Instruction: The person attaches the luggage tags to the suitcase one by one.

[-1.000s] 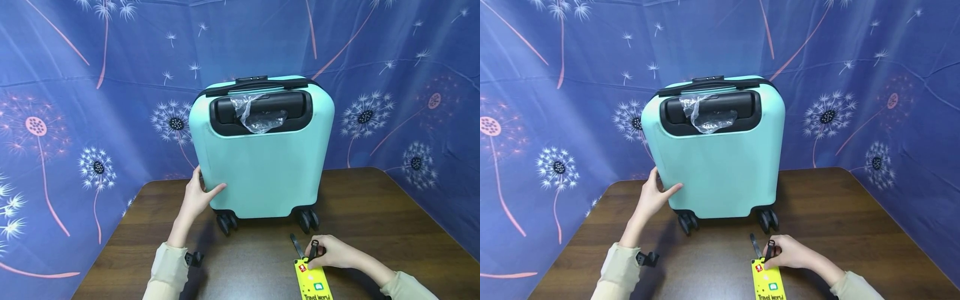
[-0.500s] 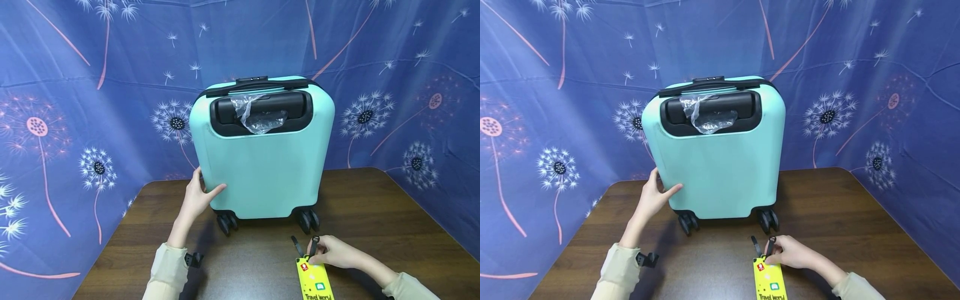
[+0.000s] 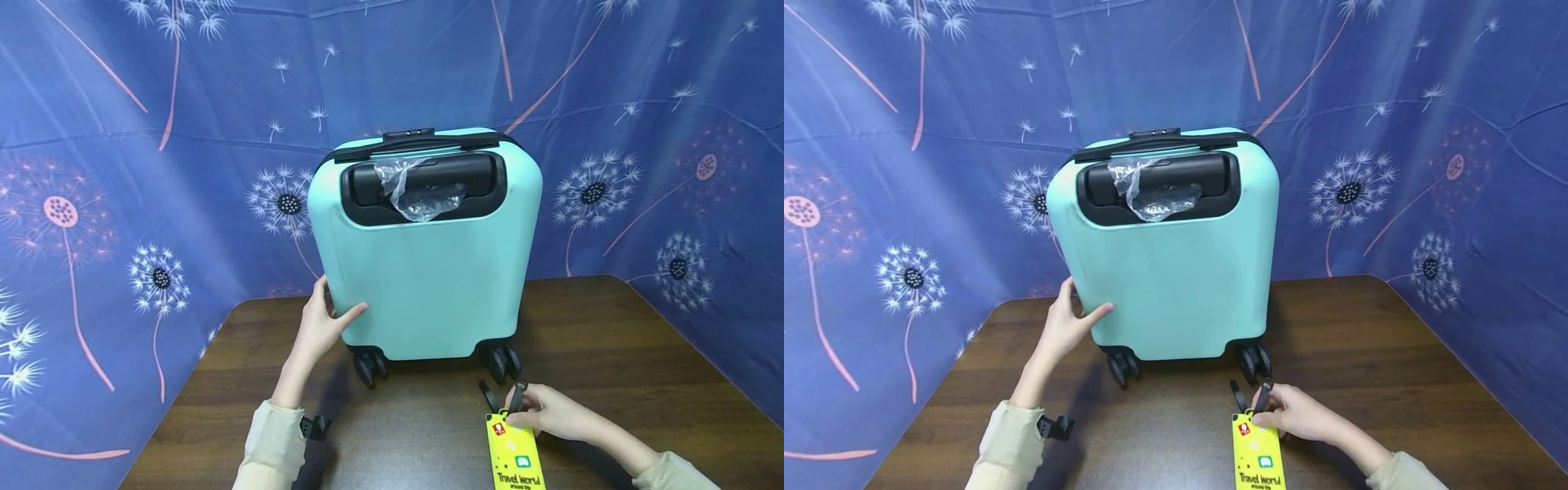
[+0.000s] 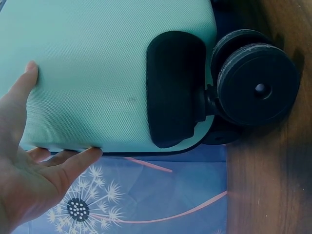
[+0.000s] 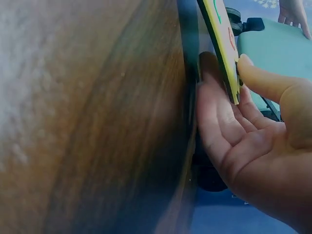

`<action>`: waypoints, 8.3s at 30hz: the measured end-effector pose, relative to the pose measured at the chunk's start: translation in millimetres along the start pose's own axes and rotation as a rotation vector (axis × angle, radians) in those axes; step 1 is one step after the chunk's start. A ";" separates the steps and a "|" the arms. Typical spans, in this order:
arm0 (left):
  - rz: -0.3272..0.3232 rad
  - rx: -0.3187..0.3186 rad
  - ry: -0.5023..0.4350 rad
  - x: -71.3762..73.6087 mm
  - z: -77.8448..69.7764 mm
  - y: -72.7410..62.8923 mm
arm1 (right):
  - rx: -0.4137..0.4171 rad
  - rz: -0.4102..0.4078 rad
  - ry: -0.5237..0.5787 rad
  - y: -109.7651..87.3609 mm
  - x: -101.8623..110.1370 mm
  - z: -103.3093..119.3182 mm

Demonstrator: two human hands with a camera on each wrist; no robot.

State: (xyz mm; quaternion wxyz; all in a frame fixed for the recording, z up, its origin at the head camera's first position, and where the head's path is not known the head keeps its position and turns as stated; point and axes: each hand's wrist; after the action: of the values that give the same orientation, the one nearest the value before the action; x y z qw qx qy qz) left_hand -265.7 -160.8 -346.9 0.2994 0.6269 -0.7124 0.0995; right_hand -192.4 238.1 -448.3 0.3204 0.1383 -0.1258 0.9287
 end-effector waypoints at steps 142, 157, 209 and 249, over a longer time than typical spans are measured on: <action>0.010 -0.030 -0.050 0.7 1.6 -4.3 | 0.345 -0.834 -0.566 -40.1 51.1 208.4; 0.014 -0.023 -0.062 -0.4 -0.2 -5.9 | 0.351 -0.842 -0.574 -22.4 56.6 238.4; 0.012 -0.012 -0.077 -1.2 -0.5 -9.0 | 0.352 -0.741 -0.539 50.9 93.0 316.3; 0.017 -0.009 -0.072 -0.4 0.7 -8.6 | 0.092 -0.625 -0.682 77.5 126.0 344.0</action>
State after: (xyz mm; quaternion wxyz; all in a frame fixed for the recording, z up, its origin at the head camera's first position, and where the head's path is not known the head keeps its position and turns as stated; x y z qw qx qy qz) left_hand -257.6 -162.5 -349.7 0.2752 0.6228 -0.7284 0.0761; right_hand -275.9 138.8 -97.0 0.5187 0.4813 -0.1349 0.6936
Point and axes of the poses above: each hand's wrist, its own y-axis towards the middle knuckle, its own x-axis out of the back of the hand, z = x × y, and after that the axes turned 11 degrees about z, right-handed
